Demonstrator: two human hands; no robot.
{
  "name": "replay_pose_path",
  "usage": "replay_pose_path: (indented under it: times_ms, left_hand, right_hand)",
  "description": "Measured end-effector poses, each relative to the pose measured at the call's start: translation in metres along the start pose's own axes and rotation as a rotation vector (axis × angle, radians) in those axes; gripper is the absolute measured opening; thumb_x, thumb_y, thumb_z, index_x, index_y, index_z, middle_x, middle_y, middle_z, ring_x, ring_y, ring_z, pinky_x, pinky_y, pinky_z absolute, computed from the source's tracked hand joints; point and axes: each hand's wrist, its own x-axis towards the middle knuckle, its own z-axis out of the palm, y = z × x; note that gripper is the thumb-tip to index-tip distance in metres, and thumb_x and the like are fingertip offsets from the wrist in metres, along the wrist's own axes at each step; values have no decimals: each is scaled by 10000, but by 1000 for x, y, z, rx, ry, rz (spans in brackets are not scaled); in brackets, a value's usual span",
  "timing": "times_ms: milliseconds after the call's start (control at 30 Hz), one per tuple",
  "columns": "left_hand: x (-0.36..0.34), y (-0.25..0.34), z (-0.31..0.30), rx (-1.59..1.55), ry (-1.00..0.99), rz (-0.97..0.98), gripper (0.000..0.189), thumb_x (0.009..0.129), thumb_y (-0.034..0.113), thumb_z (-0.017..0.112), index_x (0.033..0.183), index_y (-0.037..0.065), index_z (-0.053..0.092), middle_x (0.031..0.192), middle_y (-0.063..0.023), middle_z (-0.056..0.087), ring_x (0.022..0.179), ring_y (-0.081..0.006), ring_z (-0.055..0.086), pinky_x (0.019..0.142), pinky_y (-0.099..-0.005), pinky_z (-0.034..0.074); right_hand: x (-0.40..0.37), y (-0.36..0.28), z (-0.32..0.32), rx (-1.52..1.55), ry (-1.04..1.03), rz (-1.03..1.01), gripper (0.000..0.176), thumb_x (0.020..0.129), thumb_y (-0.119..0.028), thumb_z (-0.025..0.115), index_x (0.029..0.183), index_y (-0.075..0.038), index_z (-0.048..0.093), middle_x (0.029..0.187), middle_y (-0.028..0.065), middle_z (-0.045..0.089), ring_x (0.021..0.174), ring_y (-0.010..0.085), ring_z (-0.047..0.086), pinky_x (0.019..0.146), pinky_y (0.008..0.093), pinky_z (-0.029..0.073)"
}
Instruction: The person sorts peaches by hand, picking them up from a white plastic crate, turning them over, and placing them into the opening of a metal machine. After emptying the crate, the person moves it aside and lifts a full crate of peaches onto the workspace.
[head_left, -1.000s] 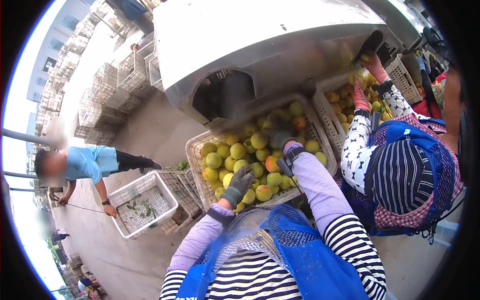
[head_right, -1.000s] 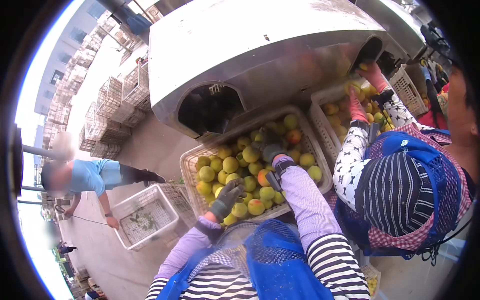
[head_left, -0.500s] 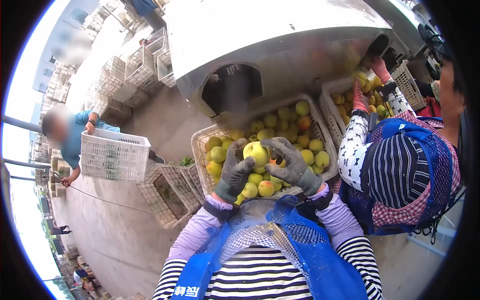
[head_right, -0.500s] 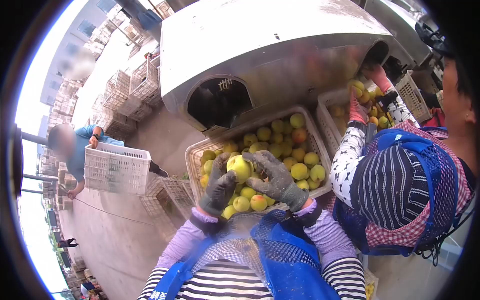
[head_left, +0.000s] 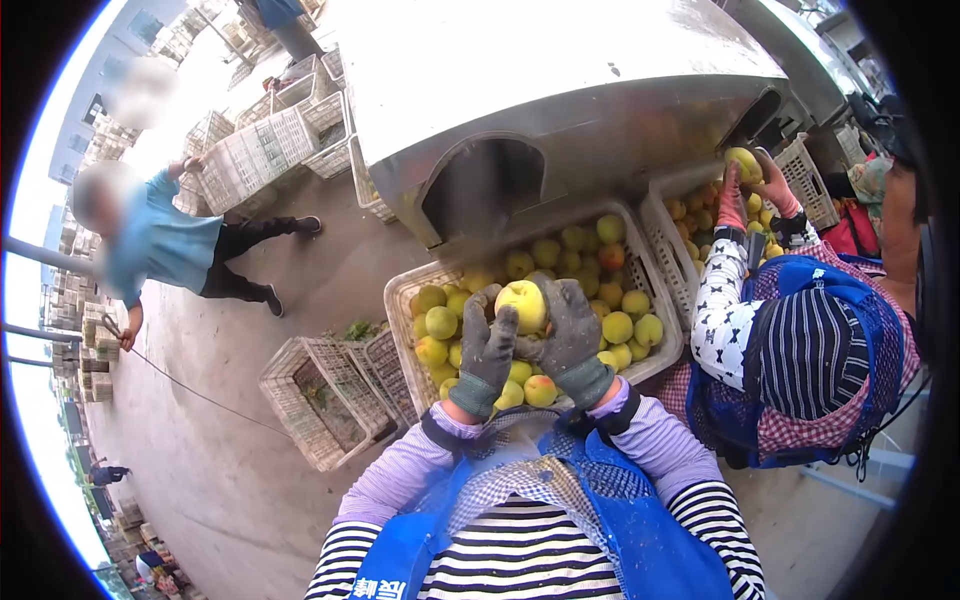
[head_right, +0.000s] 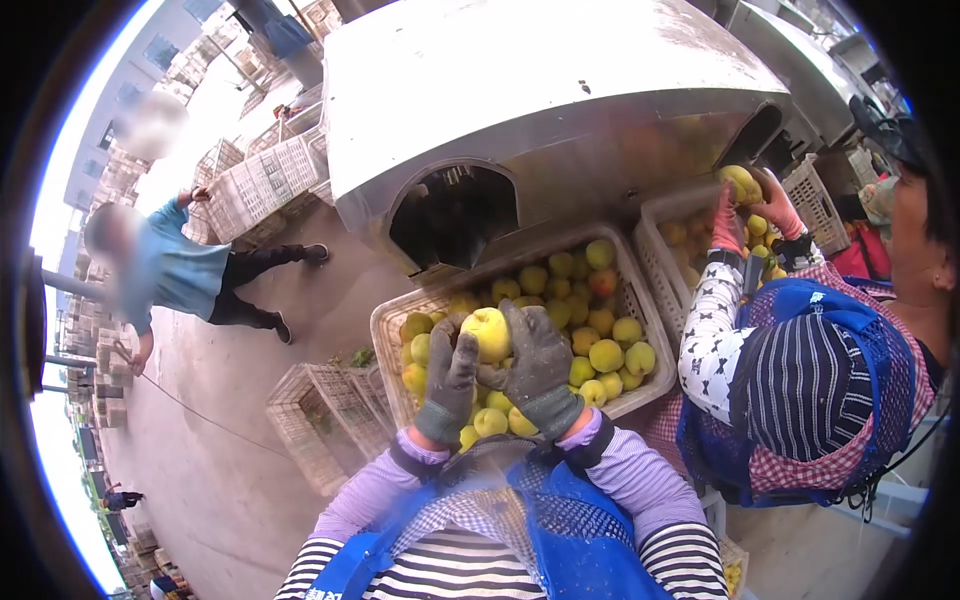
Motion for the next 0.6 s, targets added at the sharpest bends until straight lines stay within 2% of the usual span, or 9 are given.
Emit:
replay_pose_path:
  times_ms: [100, 200, 233, 267, 333, 367, 433, 533, 600]
  left_hand:
    - [5, 4, -34, 72, 16, 35, 353, 1054, 268, 505, 1298, 13, 517, 1228, -92, 559, 1042, -166, 561, 895, -297, 500]
    - [5, -24, -77, 23, 149, -161, 338, 1057, 233, 492, 1309, 11, 530, 1247, -86, 562, 1069, -156, 566, 905, -288, 497]
    - [5, -43, -91, 24, 175, -223, 368, 1040, 224, 521, 1337, 7, 520, 1262, -120, 566, 1110, -194, 581, 943, -327, 494]
    - [12, -56, -99, 129, 176, -181, 383, 1031, 230, 537, 1341, 5, 517, 1273, -138, 564, 1129, -220, 579, 960, -351, 486]
    - [13, -77, -109, 348, 168, -129, 416, 1014, 242, 569, 1350, 3, 509, 1293, -174, 560, 1167, -272, 574, 995, -400, 471]
    - [17, -88, -109, 531, 213, 24, 494, 945, 238, 640, 1358, 2, 503, 1329, -230, 537, 1209, -363, 535, 1051, -470, 414]
    - [34, -73, -107, 815, 146, 158, 541, 899, 232, 661, 1363, 5, 500, 1339, -239, 528, 1225, -401, 507, 1067, -486, 391]
    - [51, -74, -92, 1016, -2, 248, 598, 837, 251, 655, 1366, 18, 504, 1346, -241, 523, 1234, -441, 481, 1078, -501, 372]
    - [58, -71, -67, 1127, -166, 261, 587, 845, 270, 638, 1367, 35, 509, 1347, -238, 524, 1241, -439, 476, 1076, -498, 376]
  right_hand:
    - [36, 2, 11, -92, 29, 34, 755, 624, -486, 873, 1209, -74, 632, 1070, 127, 632, 953, 324, 652, 803, 440, 537]
    - [87, 14, 43, -218, -71, 117, 738, 658, -562, 843, 1199, -102, 643, 1087, 145, 654, 958, 338, 655, 823, 461, 528]
    - [104, 25, 63, -300, -117, 159, 729, 675, -568, 835, 1199, -98, 643, 1084, 150, 659, 964, 343, 653, 828, 467, 525]
    - [123, 34, 83, -379, -164, 203, 721, 692, -574, 827, 1198, -95, 644, 1082, 155, 665, 969, 348, 652, 833, 473, 522]
    - [154, 48, 110, -220, 18, -45, 615, 732, -454, 826, 1184, -83, 633, 1006, 143, 681, 886, 357, 673, 756, 455, 546]
    - [162, 49, 107, -211, -31, -10, 625, 736, -491, 816, 1175, -82, 638, 1017, 155, 680, 923, 355, 666, 787, 461, 536]
    - [177, 40, 86, -200, -118, 53, 654, 744, -566, 797, 1156, -81, 648, 1039, 178, 678, 997, 352, 650, 849, 474, 516]
    - [138, 65, 37, -16, -260, 246, 601, 747, -533, 799, 1129, -92, 654, 985, 156, 691, 923, 359, 668, 813, 474, 530]
    - [80, 132, 53, -459, -239, -42, 498, 768, -476, 784, 1097, -124, 661, 897, 114, 702, 818, 364, 678, 750, 485, 543]
